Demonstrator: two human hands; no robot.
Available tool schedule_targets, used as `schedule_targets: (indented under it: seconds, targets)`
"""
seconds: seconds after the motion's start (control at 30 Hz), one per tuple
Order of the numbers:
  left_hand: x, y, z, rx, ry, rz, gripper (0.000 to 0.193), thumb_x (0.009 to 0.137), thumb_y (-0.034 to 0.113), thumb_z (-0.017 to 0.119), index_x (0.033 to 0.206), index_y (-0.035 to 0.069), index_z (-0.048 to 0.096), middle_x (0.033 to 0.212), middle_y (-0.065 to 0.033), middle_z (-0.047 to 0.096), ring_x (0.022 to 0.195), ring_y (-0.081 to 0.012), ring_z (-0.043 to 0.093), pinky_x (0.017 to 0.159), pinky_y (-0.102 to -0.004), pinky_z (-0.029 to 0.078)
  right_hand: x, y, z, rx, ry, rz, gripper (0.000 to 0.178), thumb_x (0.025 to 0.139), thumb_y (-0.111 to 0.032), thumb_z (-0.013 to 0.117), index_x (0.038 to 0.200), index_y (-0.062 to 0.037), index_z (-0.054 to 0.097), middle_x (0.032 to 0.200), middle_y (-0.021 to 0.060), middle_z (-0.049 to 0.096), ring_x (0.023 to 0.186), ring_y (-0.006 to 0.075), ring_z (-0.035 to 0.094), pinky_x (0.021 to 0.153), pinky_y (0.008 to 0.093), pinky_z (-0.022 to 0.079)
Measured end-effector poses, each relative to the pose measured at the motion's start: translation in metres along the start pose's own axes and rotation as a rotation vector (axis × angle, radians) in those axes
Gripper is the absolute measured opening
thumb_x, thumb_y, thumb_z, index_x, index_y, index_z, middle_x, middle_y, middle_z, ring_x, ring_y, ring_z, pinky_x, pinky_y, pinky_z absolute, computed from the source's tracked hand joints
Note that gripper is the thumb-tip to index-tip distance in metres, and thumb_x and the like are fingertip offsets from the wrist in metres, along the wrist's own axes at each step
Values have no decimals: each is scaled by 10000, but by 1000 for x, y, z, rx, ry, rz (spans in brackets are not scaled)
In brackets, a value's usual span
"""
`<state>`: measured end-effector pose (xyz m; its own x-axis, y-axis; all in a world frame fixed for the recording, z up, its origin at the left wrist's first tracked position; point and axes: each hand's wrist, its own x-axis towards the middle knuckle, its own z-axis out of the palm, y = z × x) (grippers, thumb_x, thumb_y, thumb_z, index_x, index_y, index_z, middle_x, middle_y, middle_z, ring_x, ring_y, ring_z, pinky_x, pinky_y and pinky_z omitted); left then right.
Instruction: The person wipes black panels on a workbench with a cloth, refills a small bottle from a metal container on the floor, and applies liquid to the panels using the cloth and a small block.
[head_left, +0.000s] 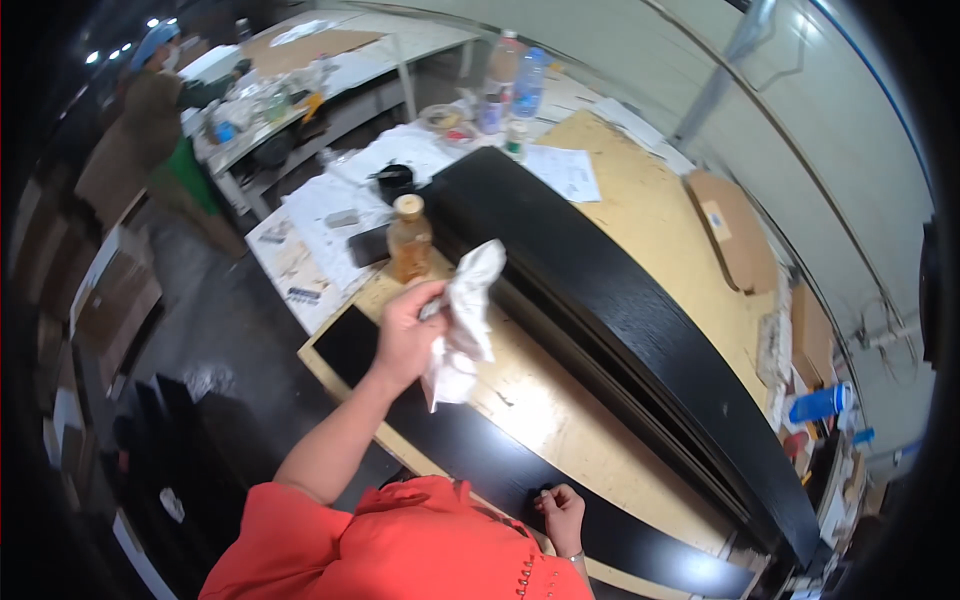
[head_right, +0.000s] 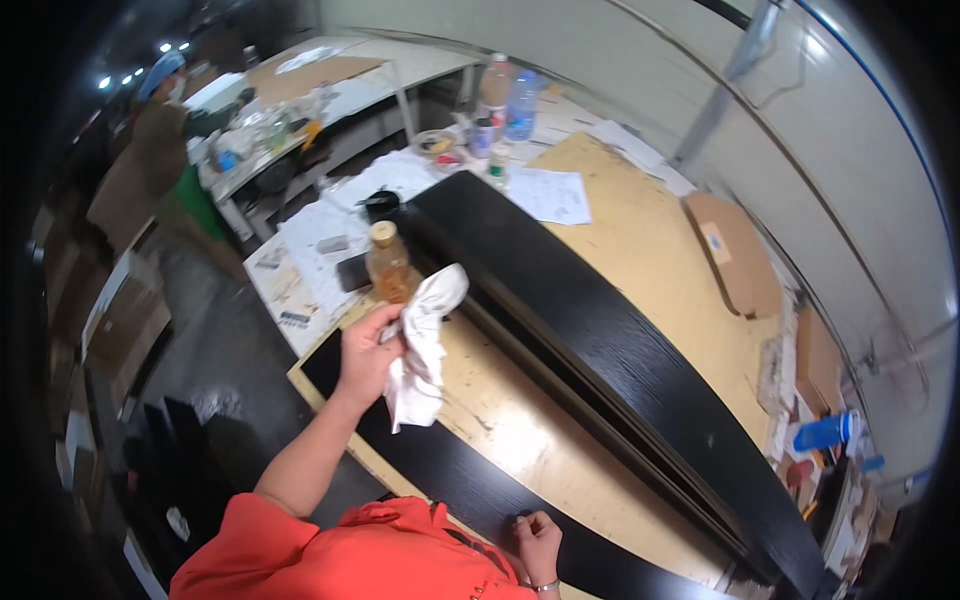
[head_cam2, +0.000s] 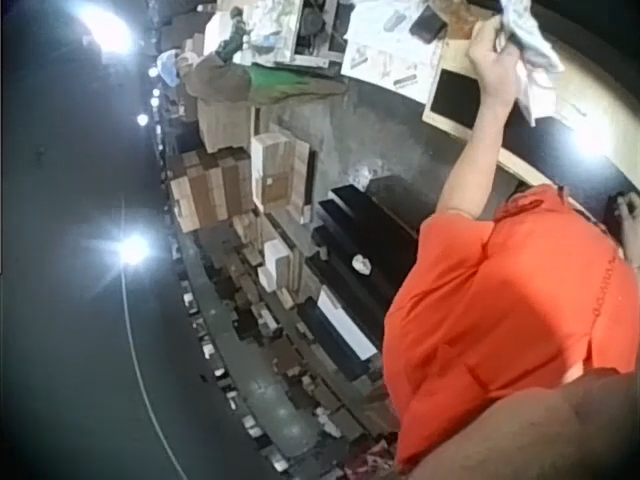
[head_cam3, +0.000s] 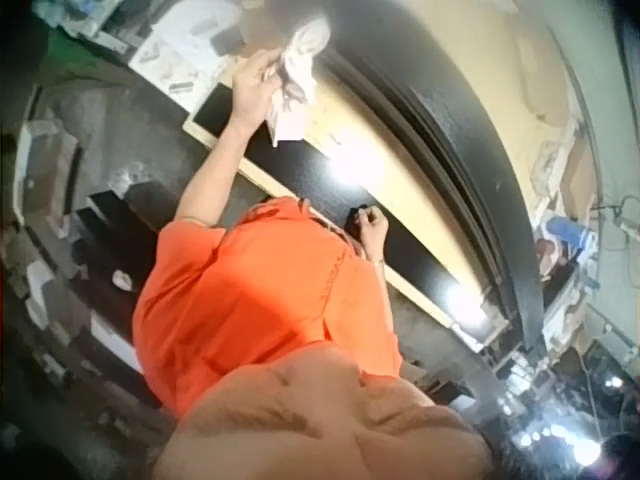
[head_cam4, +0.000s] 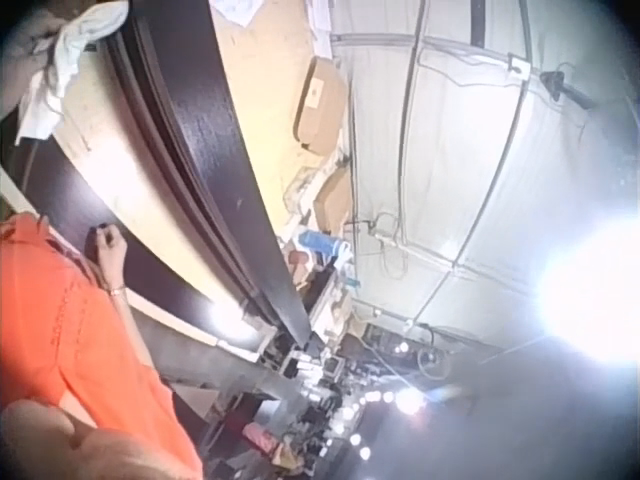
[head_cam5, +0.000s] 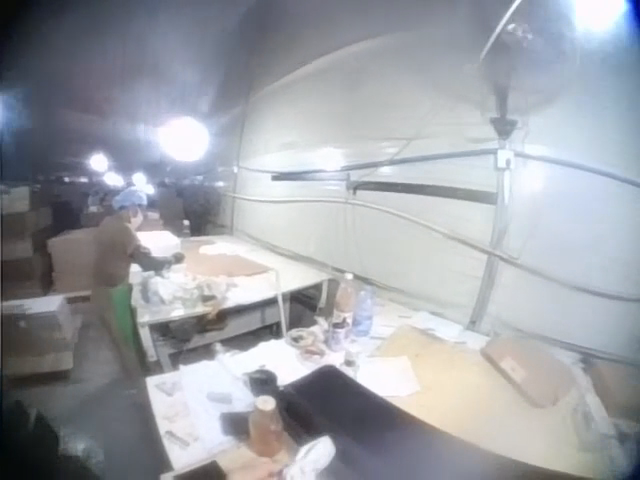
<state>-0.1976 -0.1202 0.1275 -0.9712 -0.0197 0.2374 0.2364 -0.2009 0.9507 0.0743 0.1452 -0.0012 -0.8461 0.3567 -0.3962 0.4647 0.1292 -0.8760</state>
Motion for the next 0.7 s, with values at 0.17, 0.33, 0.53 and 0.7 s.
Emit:
schedule_targets:
  seconds: [0.17,0.33,0.53,0.7]
  targets:
    - [-36,1,24,327,-262,21,312,812,-26,673,1123,-15,655,1025,-89,660,950,-147,623,852,-280,497,12,-24,17,-26,-82,-70,171,879,-72,649,747,28,604,639,56,620,586,86,557,568,247,445]
    - [-88,-32,2,546,-553,-6,283,848,94,710,1116,8,679,999,-91,704,825,-94,653,744,-262,528,9,-41,19,-403,-33,-315,122,830,-79,680,794,22,624,690,117,629,609,187,604,601,307,477]
    - [-49,-73,-82,600,-39,-210,156,872,49,657,992,-45,686,853,-65,703,745,-85,624,691,-239,512,-10,-13,21,-502,-53,-432,115,781,-68,703,784,1,610,723,136,590,644,265,593,612,347,471]
    - [-60,-87,-113,476,81,-248,121,886,45,640,959,-39,687,772,-72,693,692,-115,650,655,-254,525,-19,-9,26,-492,-13,-482,146,749,-69,715,748,-21,577,721,128,561,689,299,569,636,382,459]
